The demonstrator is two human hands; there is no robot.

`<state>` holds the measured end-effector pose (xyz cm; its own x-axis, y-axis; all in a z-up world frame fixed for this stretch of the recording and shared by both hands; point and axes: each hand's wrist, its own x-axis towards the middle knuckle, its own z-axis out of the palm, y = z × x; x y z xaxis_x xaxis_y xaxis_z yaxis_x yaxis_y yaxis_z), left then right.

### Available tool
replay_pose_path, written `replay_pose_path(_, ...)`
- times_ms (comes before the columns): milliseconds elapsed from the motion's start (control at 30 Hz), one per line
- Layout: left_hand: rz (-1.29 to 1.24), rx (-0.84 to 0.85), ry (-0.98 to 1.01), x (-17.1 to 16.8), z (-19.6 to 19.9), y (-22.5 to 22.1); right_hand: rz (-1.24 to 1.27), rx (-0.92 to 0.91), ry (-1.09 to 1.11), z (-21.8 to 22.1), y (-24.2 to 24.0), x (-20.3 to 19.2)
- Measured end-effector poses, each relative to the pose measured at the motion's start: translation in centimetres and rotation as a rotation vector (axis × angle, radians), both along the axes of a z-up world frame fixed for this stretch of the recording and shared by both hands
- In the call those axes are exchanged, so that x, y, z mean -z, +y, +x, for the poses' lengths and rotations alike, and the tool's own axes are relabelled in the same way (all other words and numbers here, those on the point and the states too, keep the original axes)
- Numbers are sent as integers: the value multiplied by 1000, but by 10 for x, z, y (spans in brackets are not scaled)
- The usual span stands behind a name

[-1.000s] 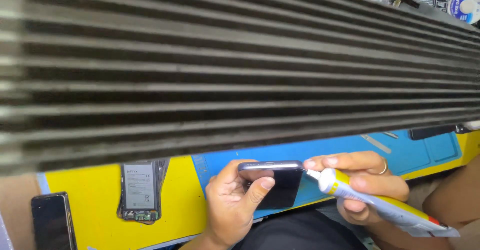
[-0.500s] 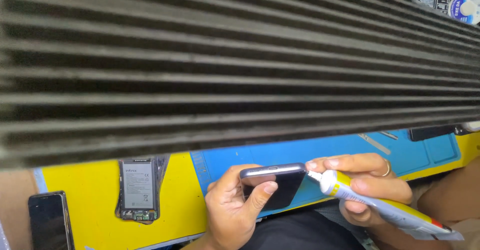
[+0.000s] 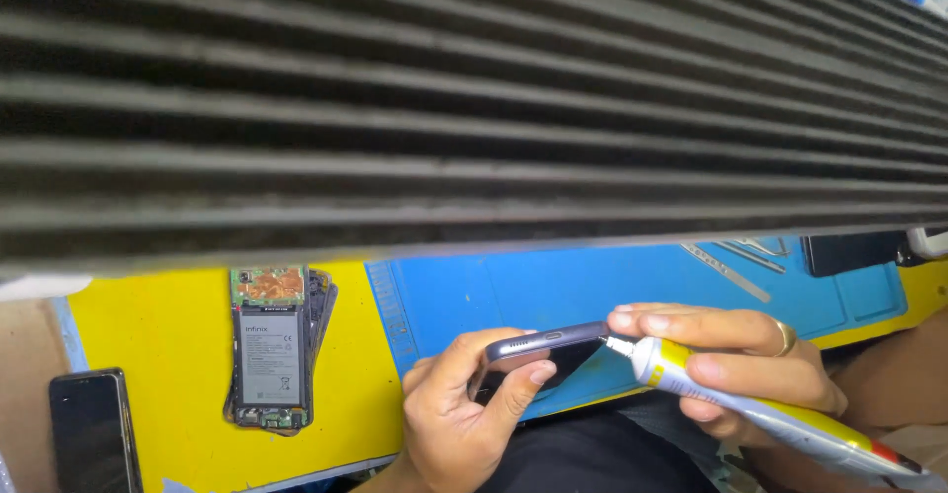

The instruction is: The person applies adhesive from a tube to the edges of a smartphone and then uses a tape dispenser to apply strips of clear tape along the phone's perimeter. The person handles the phone and the tape dispenser repeatedly to secure the edges.

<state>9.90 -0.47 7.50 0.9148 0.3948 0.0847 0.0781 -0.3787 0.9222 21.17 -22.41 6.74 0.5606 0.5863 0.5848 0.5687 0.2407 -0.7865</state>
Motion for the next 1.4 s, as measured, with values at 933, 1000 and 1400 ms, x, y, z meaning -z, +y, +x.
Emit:
replay_pose_path(933, 19, 143, -30, -15, 8, 0, -117, -81, -98, 13, -4, -6)
replay_pose_path(1000, 20, 149, -39, -16, 8, -1, -121, -94, -112, 15, -3, -9)
replay_pose_path(1400, 25, 183, -71, -20, 11, 0, -157, -107, -155, 14, 1, -12)
